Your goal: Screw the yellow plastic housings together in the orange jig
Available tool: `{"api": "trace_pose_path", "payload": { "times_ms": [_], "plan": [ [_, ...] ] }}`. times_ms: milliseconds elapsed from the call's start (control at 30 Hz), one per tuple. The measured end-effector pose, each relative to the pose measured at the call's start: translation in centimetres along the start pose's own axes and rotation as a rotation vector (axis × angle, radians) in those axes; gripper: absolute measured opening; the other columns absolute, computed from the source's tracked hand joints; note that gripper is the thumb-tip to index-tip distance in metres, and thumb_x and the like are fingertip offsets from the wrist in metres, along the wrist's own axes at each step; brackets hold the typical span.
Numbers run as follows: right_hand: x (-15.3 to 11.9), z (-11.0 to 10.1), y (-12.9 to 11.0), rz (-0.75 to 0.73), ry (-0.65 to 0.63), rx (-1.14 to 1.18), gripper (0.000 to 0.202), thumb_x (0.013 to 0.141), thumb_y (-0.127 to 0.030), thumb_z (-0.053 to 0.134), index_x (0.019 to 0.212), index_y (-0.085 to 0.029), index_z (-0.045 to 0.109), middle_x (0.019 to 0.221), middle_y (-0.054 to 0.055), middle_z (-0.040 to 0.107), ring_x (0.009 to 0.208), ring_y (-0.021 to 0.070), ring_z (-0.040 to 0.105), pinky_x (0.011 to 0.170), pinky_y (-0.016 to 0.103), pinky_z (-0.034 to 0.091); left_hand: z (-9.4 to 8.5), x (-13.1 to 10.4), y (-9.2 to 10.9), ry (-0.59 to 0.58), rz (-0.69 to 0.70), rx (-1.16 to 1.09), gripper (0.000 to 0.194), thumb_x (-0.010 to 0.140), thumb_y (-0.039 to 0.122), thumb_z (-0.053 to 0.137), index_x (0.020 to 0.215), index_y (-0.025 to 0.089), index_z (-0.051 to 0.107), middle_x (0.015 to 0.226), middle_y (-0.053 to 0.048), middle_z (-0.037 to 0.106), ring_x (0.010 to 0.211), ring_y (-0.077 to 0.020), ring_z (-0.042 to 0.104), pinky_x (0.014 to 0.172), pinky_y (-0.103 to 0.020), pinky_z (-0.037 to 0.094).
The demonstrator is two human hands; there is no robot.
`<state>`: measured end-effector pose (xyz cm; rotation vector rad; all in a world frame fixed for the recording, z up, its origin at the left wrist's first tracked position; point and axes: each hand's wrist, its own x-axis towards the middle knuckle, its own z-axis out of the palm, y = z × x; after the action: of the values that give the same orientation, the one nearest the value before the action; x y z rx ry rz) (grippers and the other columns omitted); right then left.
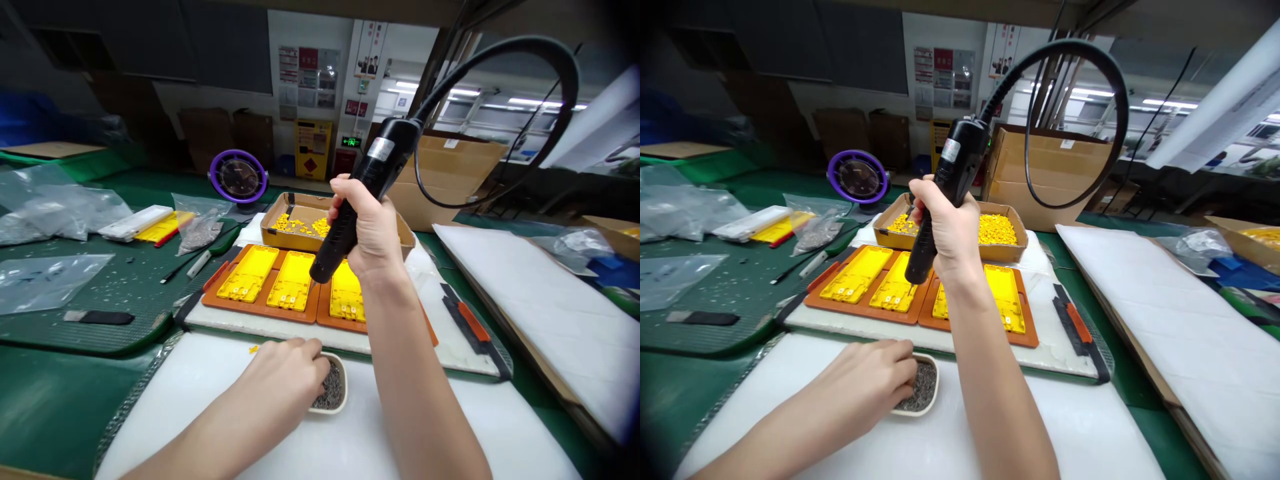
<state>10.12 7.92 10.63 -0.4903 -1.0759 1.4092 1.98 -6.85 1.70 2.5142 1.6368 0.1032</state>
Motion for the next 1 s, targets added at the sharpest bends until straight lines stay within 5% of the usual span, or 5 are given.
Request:
{"api": "trace_pose_path", "payload": {
  "times_ms": [333,600,1000],
  "plan": [
    [-0.2,0.2,-0.1,-0.011,-0.002,0.012,0.018,0.065,-0.029,0.069,0.074,-0.018,0.057,0.057,-0.006,0.049,0.047,0.0055,0.046,0.047,0.018,0.041,-1.0,0.1,-0.7,0.012,0.017,-0.174,0.016,0.085,0.02,0.055,0.069,0.021,0.058,0.073,0.003,0.056,0.066,-0.0135,0.054,0.053,-0.027,0.027],
    [0.0,0.4,-0.7,0.068,0.051,0.151,0.024,0.064,-0.034,0.07,0.075,-0.018,0.055,0.058,-0.007,0.049,0.047,0.0048,0.046,0.046,0.017,0.043,-3.0,0.8,-5.1,0.551,-0.356,-0.52,0.016,0.082,0.028,0.06,0.07,0.017,0.059,0.071,0.001,0.061,0.066,-0.0118,0.053,0.061,-0.023,0.038],
    [0.3,0.4,-0.8,0.066,0.089,0.189,0.025,0.062,-0.031,0.071,0.07,-0.018,0.05,0.058,-0.007,0.049,0.045,0.0047,0.046,0.044,0.017,0.043,-3.0,1.0,-5.7,0.49,-0.389,-0.658,0.019,0.08,0.033,0.058,0.072,0.016,0.064,0.073,-0.001,0.064,0.069,-0.0137,0.056,0.063,-0.023,0.04]
  ]
}}
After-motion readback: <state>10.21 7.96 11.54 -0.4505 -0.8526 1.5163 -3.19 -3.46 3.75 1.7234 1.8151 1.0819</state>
